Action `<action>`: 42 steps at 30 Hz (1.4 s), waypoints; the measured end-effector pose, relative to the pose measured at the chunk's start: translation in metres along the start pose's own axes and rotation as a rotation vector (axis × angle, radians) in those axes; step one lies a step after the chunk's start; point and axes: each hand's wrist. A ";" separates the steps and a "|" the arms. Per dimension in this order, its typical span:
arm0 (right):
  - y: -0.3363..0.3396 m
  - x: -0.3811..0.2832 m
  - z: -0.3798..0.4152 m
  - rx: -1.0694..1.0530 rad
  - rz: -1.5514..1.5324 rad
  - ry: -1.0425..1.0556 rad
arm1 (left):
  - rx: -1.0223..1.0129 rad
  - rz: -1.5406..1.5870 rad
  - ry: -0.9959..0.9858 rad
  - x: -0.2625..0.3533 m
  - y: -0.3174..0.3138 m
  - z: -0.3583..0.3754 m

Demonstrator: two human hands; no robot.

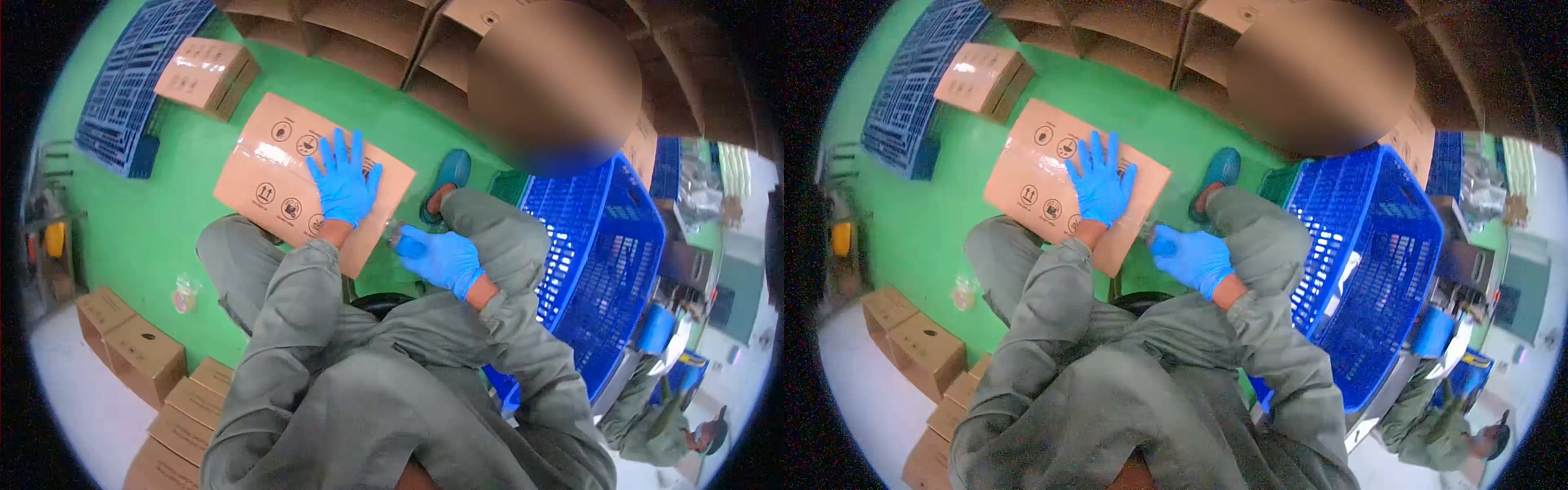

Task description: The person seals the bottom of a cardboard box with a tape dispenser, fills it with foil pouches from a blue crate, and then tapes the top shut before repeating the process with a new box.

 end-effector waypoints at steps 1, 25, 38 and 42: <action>-0.002 0.005 0.003 0.009 -0.020 -0.016 | 0.018 -0.013 0.034 -0.002 -0.002 -0.003; -0.218 0.044 -0.102 -0.110 -0.091 -0.331 | -0.373 -0.551 -0.525 0.039 -0.003 0.087; 0.154 0.213 -0.027 1.256 -1.043 -0.448 | 0.410 3.329 1.545 0.021 -0.172 0.108; 0.224 0.336 -0.044 0.982 -0.164 -0.767 | 3.510 1.796 2.266 0.057 -0.105 0.079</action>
Point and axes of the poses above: each hand's wrist, its own z-axis away from the middle knuckle, its own y-axis out of the back of the hand, x = y × z, and after that the axes turned 4 degrees about z, right-handed
